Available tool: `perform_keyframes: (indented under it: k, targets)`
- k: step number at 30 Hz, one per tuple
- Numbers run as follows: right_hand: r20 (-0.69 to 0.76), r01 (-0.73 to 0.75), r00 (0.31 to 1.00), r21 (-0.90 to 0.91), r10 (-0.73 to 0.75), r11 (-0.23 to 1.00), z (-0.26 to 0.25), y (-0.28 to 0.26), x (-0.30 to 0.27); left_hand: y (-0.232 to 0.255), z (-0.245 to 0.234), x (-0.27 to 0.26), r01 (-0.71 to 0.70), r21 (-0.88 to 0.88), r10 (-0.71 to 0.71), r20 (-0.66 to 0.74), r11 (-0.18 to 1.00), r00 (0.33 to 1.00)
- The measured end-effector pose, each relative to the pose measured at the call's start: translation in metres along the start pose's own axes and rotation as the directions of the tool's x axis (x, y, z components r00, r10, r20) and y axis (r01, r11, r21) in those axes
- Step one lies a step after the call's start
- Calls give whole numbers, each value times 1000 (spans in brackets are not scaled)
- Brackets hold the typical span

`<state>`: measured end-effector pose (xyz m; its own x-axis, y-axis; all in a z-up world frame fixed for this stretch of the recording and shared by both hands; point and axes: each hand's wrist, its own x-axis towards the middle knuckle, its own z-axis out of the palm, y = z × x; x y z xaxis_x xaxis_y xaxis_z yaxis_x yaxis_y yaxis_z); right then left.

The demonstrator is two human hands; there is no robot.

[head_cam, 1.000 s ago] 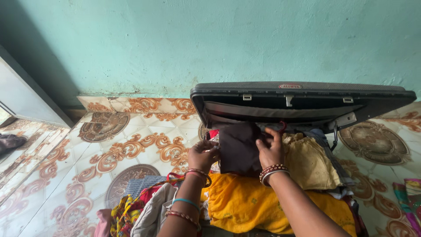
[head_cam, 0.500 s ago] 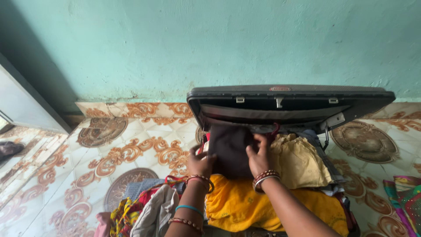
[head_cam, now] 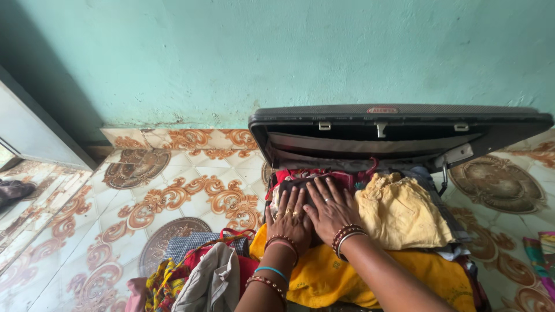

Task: The person folds and places various garments into an open suitcase on the floor. They handle shirts, pants, and other clothing items one by one, arranging them neatly inside the suitcase.

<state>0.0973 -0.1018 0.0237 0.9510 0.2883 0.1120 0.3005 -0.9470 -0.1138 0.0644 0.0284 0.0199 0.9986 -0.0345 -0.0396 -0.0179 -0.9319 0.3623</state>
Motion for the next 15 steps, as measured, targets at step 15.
perform_keyframes:
  k: [15]
  targets:
    - [-22,3,1000,5,-3,1000,31,3,10,-15,40,7,7,9,-5,-195,1000,981]
